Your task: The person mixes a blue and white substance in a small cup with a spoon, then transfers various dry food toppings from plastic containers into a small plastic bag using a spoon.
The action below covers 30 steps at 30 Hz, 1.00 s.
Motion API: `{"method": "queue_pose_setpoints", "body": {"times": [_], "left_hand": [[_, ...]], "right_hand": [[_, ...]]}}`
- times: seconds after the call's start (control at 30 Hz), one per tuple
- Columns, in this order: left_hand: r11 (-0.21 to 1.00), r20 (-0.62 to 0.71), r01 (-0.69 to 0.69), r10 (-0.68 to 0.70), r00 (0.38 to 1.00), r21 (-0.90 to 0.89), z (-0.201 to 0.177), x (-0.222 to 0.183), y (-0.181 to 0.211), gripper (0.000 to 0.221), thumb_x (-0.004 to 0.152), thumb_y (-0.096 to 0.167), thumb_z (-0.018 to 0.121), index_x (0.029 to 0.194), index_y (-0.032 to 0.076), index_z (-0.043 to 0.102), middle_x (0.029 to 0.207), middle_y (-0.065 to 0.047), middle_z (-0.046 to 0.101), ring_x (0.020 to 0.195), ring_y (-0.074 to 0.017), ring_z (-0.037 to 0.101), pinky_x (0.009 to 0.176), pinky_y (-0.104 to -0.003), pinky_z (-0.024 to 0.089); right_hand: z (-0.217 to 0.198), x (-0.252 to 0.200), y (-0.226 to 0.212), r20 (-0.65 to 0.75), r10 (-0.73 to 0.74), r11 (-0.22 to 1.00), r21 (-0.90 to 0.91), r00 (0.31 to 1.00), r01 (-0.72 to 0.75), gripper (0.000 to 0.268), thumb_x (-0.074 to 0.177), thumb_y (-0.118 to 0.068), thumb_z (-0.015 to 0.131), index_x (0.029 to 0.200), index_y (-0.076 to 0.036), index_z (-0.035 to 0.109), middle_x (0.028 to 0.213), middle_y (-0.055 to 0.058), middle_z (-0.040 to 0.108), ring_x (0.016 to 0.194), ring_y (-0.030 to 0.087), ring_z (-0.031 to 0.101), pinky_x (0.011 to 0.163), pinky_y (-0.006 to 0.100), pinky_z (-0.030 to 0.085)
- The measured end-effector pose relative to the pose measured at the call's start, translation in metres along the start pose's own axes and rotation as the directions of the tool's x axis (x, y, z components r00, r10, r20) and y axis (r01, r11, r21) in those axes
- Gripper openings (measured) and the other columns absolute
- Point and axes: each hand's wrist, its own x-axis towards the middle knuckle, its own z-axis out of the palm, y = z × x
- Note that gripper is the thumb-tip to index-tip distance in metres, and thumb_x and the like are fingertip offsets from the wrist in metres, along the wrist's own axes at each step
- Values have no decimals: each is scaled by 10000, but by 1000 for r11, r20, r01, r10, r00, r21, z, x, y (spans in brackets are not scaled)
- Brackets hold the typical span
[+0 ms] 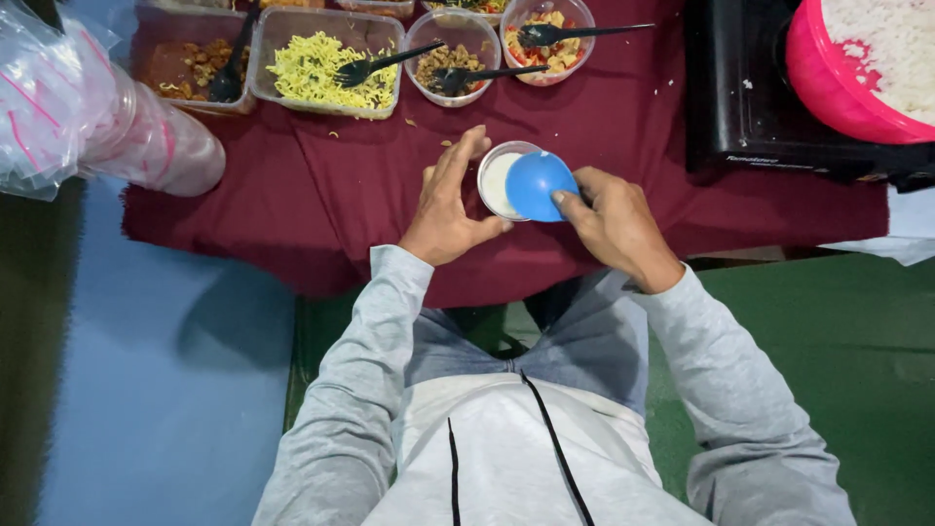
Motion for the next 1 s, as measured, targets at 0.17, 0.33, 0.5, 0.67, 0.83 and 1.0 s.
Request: {"method": "queue_pose_setpoints", "body": {"times": [0.17, 0.33, 0.5, 0.67, 0.83, 1.0], "left_hand": [[996, 13, -2, 1, 1000, 85, 2, 0, 3, 1324, 568, 511, 1018, 1620, 105, 323, 1482, -116, 551, 1369, -273, 541, 1067, -403, 346], [979, 32, -26, 20, 999, 201, 7, 0, -2, 1296, 550, 449, 1030, 1602, 97, 361, 1444, -133, 580, 1343, -288, 557, 1070, -417, 347], [983, 20, -30, 27, 999, 179, 7, -1, -2, 1171, 601, 467, 1012, 1554, 101, 440, 1417, -88, 611, 1319, -231, 589, 1064, -389, 354], [988, 21, -40, 37, 999, 148, 5, 0, -2, 1116, 634, 510, 996, 1529, 102, 470, 1412, -85, 619, 1302, -226, 604, 1052, -385, 353], [990, 26, -47, 44, 999, 135, 4, 2, 1, 1079, 667, 520, 982, 1516, 86, 477, 1411, -103, 616, 1292, -237, 611, 1051, -391, 349], [990, 6, -26, 26, 1000, 139, 10, -2, -9, 1092, 630, 493, 996, 1515, 115, 481, 1397, -79, 630, 1281, -213, 620, 1051, -378, 347]], "right_hand": [[-13, 13, 8, -38, -54, 985, -163, 998, 47, 262, 972, -305, 670, 1155, -136, 749, 920, 214, 737, 994, 468, 694, 801, 589, 523], [-23, 27, -12, -4, -240, 888, -405, 971, 218, 151, 993, -291, 673, 1018, -153, 728, 782, 125, 718, 831, 384, 730, 700, 495, 561], [-24, 34, -28, 100, -416, 748, -527, 904, 403, 78, 958, -179, 714, 985, -106, 718, 749, 118, 720, 793, 377, 734, 677, 495, 575], [-14, 38, -18, 92, -420, 704, -595, 903, 388, 76, 947, -195, 706, 959, -119, 705, 703, 121, 697, 750, 377, 730, 649, 498, 569], [-18, 34, -26, 79, -386, 691, -635, 919, 345, 170, 997, -215, 631, 903, -84, 684, 685, 180, 689, 736, 417, 733, 637, 514, 560], [-25, 39, -35, 133, -162, 722, -660, 978, 209, 353, 998, -367, 550, 855, -112, 747, 727, 222, 720, 821, 449, 743, 680, 536, 559]]}}
